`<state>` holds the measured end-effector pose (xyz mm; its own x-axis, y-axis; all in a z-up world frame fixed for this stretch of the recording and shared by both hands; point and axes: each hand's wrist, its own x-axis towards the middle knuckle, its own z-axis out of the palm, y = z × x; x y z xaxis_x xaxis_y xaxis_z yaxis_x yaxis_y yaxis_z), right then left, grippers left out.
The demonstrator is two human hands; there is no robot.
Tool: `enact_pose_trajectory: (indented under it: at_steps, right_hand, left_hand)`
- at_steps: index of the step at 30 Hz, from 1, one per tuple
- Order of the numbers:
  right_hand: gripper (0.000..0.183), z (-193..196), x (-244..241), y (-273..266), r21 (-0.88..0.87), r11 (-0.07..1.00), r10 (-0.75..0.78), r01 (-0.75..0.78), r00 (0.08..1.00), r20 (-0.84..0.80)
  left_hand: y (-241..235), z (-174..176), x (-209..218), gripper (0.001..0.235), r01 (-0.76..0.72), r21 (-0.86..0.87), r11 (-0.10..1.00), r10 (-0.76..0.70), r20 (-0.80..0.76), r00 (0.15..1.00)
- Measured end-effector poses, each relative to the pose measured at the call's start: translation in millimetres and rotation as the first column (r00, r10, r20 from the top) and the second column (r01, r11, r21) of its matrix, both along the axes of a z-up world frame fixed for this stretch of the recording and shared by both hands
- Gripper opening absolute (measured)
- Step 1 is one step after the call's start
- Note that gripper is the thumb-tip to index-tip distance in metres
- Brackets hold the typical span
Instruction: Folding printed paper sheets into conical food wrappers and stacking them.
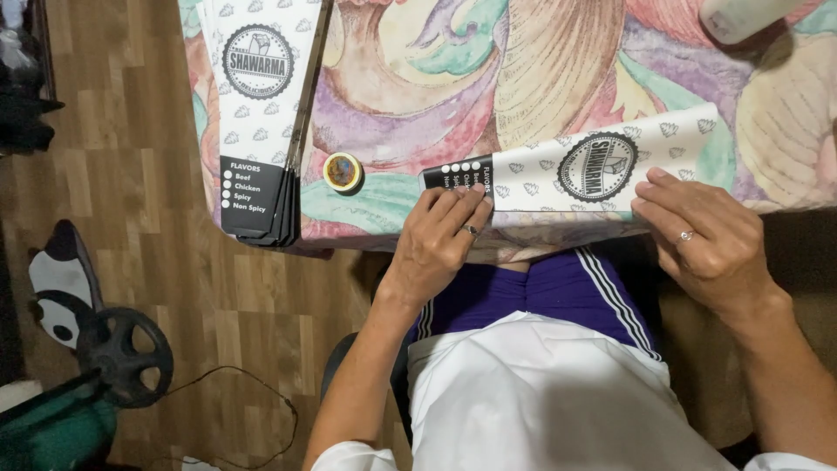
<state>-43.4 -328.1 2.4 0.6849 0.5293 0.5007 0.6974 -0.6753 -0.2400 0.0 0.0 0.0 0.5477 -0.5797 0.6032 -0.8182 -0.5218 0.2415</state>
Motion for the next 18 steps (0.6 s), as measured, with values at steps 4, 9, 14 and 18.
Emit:
enact_pose_trajectory:
  at_steps: [4,9,14,18]
  right_hand:
    - [0.013,2,-1,-5,-0.017,1.0,0.002,-0.002,1.0,-0.023]
    - [0.013,1,-3,-11,-0.023,0.999,-0.035,0.035,0.999,-0.013]
    - [0.012,-4,-2,-11,-0.024,0.999,-0.036,0.037,0.998,0.047]
    - [0.008,-6,-1,-9,-0.021,0.999,-0.025,0.027,0.995,0.096]
  left_hand:
    - [-1,-1,2,0.013,0.024,-0.024,0.999,-0.025,-0.005,1.0]
    - [1,-6,1,0.015,0.015,-0.01,1.0,-0.015,-0.001,1.0]
    - [-1,-4,1,0.015,0.007,-0.003,1.0,-0.007,0.03,1.0]
    - [-1,-2,2,0.013,0.004,0.028,1.0,-0.005,0.021,1.0]
